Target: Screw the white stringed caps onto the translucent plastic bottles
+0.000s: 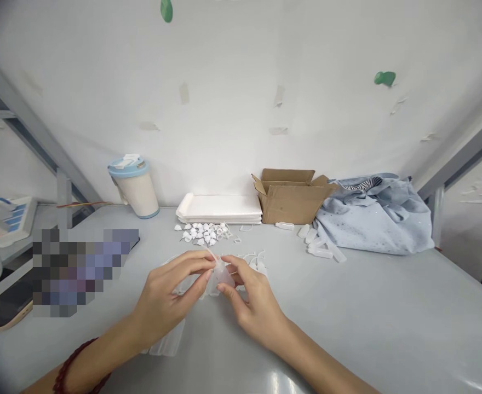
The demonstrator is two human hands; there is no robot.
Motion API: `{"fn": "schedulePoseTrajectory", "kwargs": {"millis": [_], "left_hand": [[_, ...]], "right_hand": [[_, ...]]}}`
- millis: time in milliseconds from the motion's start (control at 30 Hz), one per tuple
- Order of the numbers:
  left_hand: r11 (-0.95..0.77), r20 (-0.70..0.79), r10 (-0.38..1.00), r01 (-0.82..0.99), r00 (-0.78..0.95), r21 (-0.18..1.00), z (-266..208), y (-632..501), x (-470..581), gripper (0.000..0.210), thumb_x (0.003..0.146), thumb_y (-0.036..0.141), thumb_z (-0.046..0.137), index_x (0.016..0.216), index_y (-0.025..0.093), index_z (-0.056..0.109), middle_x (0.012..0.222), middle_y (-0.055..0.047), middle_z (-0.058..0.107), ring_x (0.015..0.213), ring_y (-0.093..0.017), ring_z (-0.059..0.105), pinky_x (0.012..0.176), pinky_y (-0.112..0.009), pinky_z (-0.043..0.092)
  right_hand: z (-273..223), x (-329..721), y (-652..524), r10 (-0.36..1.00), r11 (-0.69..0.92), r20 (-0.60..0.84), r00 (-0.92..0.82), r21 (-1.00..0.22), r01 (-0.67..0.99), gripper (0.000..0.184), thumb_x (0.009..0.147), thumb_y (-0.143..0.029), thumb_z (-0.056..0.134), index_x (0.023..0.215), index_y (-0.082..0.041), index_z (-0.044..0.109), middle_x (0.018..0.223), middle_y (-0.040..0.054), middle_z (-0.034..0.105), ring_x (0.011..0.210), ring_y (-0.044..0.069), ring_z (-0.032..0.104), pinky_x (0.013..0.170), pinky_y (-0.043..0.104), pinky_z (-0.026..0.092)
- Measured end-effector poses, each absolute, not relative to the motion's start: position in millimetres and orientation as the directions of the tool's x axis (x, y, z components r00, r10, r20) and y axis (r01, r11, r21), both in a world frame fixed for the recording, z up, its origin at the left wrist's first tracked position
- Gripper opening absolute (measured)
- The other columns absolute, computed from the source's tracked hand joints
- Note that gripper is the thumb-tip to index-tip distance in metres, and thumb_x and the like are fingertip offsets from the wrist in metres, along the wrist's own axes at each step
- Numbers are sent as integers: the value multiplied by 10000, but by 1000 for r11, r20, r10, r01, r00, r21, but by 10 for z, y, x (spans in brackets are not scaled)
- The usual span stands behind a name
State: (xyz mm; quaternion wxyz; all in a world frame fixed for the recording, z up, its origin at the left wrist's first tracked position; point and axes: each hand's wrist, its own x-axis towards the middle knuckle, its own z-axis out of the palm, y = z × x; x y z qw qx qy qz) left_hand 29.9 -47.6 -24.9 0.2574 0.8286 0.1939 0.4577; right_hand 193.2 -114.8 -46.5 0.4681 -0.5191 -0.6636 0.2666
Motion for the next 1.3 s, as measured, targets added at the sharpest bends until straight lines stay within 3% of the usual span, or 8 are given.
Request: {"fn": "schedulePoseTrajectory", "kwargs": {"millis": [100,200,367,633,800,1000,1133,1300], "left_hand": [[-561,477,715,14,511,827,-203,-482,302,117,818,112,555,853,155,657,947,-57,658,879,-147,639,757,-224,557],[-325,282,783,-22,555,945,-169,-474,306,66,806,179,599,834,168,658,918,-32,660,836,-139,641,744,-225,549],[-228,156,792,48,590,973,-145,-457,312,100,841,250,577,827,186,653,833,1,649,804,-118,597,741,-208,492],[-4,-3,783,10,622,1000,-167,-418,330,158,770,313,662,807,166,616,769,2,611,757,-126,575,701,-227,471],[-41,10,771,34,637,999,-161,-446,320,139,787,292,641,854,172,617,777,2,598,752,-124,566,697,-228,478],[-148,76,772,62,631,987,-171,-461,309,100,793,269,625,844,183,634,820,-8,607,772,-138,566,706,-243,492],[-239,145,775,73,615,968,-154,-445,305,112,766,214,637,867,176,669,878,-28,627,822,-154,576,763,-266,488],[-59,35,759,15,651,998,-146,-384,304,164,758,239,668,910,176,669,917,-37,657,868,-170,611,790,-285,506]], "right_hand": [[-450,1917,-1178,922,370,382,-58,-830,416,403,901,-187,466,1293,-254,402,1056,57,627,872,153,639,723,291,539],[-440,1910,-1186,910,388,414,-37,-815,430,383,899,-177,469,1269,-263,416,1065,54,628,879,155,645,723,291,542],[-487,1923,-1170,881,406,473,-9,-745,530,347,883,-165,503,1211,-248,425,995,43,629,775,140,642,667,267,541],[-589,1980,-1144,743,477,654,-142,-369,798,321,901,-161,473,1209,-206,396,933,77,638,711,155,620,552,246,518],[-567,1978,-1133,702,489,686,-191,-269,830,293,907,-147,457,1194,-185,408,904,76,671,691,156,647,512,234,514],[-589,1980,-1151,723,513,665,-188,-334,791,374,897,-140,482,1252,-209,386,995,80,688,785,171,669,621,265,546],[-582,1965,-1167,788,485,601,-138,-465,741,388,896,-169,487,1265,-217,376,1018,79,673,687,142,640,595,252,532],[-509,1929,-1196,854,421,519,-45,-636,646,373,884,-253,526,1236,-228,406,846,24,658,549,104,548,505,216,488]]}}
